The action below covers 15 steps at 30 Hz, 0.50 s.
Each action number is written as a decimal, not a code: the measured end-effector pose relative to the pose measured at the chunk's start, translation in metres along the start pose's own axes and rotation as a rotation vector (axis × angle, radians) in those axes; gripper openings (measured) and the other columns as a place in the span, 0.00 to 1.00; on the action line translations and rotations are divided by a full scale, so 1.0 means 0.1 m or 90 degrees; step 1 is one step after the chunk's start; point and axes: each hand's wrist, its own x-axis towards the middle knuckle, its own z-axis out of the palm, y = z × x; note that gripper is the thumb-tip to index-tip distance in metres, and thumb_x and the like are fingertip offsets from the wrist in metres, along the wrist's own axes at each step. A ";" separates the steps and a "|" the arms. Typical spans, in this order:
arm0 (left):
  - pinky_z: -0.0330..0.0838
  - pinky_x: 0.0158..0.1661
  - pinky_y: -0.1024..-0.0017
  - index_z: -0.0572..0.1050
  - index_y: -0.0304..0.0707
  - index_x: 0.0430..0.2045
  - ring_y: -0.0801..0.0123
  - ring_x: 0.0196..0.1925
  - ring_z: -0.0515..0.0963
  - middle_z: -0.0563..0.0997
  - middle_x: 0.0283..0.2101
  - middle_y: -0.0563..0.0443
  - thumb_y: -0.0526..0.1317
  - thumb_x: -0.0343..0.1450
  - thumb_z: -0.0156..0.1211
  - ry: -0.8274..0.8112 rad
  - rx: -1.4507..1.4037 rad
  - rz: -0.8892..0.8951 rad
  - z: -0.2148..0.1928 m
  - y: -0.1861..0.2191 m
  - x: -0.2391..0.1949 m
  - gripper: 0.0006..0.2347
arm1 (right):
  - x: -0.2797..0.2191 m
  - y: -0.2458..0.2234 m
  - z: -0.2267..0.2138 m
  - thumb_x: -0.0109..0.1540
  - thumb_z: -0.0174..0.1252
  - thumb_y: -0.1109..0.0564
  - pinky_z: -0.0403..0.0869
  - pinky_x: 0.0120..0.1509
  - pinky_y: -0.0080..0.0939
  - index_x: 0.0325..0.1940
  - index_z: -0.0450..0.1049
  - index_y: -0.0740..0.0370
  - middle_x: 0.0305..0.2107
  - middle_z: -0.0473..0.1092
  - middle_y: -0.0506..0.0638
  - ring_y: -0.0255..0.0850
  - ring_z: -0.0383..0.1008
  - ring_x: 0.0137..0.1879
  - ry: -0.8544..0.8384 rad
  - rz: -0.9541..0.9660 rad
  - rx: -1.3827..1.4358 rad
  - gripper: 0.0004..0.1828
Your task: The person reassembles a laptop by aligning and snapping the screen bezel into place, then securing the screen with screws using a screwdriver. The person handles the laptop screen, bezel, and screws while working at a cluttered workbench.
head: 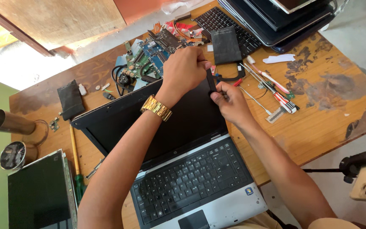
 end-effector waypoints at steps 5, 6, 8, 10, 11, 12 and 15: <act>0.74 0.33 0.54 0.81 0.39 0.23 0.49 0.32 0.83 0.84 0.28 0.44 0.44 0.64 0.70 -0.009 -0.025 0.000 0.00 -0.02 -0.01 0.08 | -0.14 -0.01 -0.12 0.69 0.57 0.60 0.64 0.39 0.27 0.40 0.74 0.61 0.28 0.66 0.36 0.23 0.63 0.35 -0.031 0.043 0.040 0.04; 0.74 0.33 0.54 0.81 0.39 0.23 0.49 0.32 0.83 0.84 0.28 0.44 0.44 0.65 0.70 -0.006 -0.019 0.001 -0.01 -0.01 -0.01 0.08 | -0.17 -0.03 -0.13 0.69 0.56 0.60 0.64 0.38 0.27 0.41 0.75 0.60 0.27 0.66 0.36 0.23 0.63 0.34 -0.042 0.080 0.026 0.04; 0.74 0.33 0.53 0.81 0.39 0.23 0.48 0.32 0.82 0.83 0.27 0.43 0.43 0.65 0.69 -0.002 -0.007 0.003 0.00 -0.01 -0.02 0.08 | -0.22 -0.04 -0.09 0.69 0.56 0.59 0.64 0.38 0.27 0.42 0.75 0.60 0.27 0.66 0.36 0.23 0.62 0.34 -0.042 0.080 -0.003 0.04; 0.74 0.32 0.53 0.80 0.38 0.22 0.47 0.32 0.82 0.83 0.27 0.43 0.44 0.65 0.70 -0.001 -0.004 0.009 0.01 0.00 -0.02 0.09 | -0.25 -0.02 -0.04 0.69 0.56 0.60 0.65 0.40 0.27 0.43 0.73 0.62 0.28 0.65 0.37 0.24 0.61 0.34 -0.018 0.007 -0.033 0.03; 0.73 0.32 0.53 0.80 0.37 0.22 0.47 0.32 0.82 0.83 0.27 0.43 0.44 0.65 0.70 -0.001 -0.002 0.013 0.02 0.00 -0.02 0.09 | -0.25 -0.01 -0.02 0.69 0.56 0.60 0.65 0.40 0.28 0.42 0.73 0.62 0.28 0.65 0.37 0.25 0.61 0.34 -0.007 0.003 -0.038 0.04; 0.73 0.32 0.53 0.80 0.38 0.22 0.47 0.31 0.82 0.83 0.26 0.44 0.43 0.65 0.70 0.007 -0.001 0.015 0.03 0.00 -0.02 0.09 | -0.25 0.00 0.00 0.69 0.56 0.60 0.64 0.39 0.28 0.42 0.74 0.63 0.28 0.65 0.38 0.25 0.60 0.34 0.003 -0.001 -0.043 0.04; 0.73 0.31 0.53 0.80 0.38 0.22 0.47 0.31 0.82 0.83 0.26 0.44 0.42 0.65 0.69 0.024 0.000 0.024 0.06 -0.02 -0.02 0.08 | -0.21 0.04 -0.04 0.69 0.55 0.60 0.67 0.43 0.28 0.43 0.74 0.63 0.31 0.70 0.37 0.24 0.65 0.37 -0.026 0.007 0.011 0.04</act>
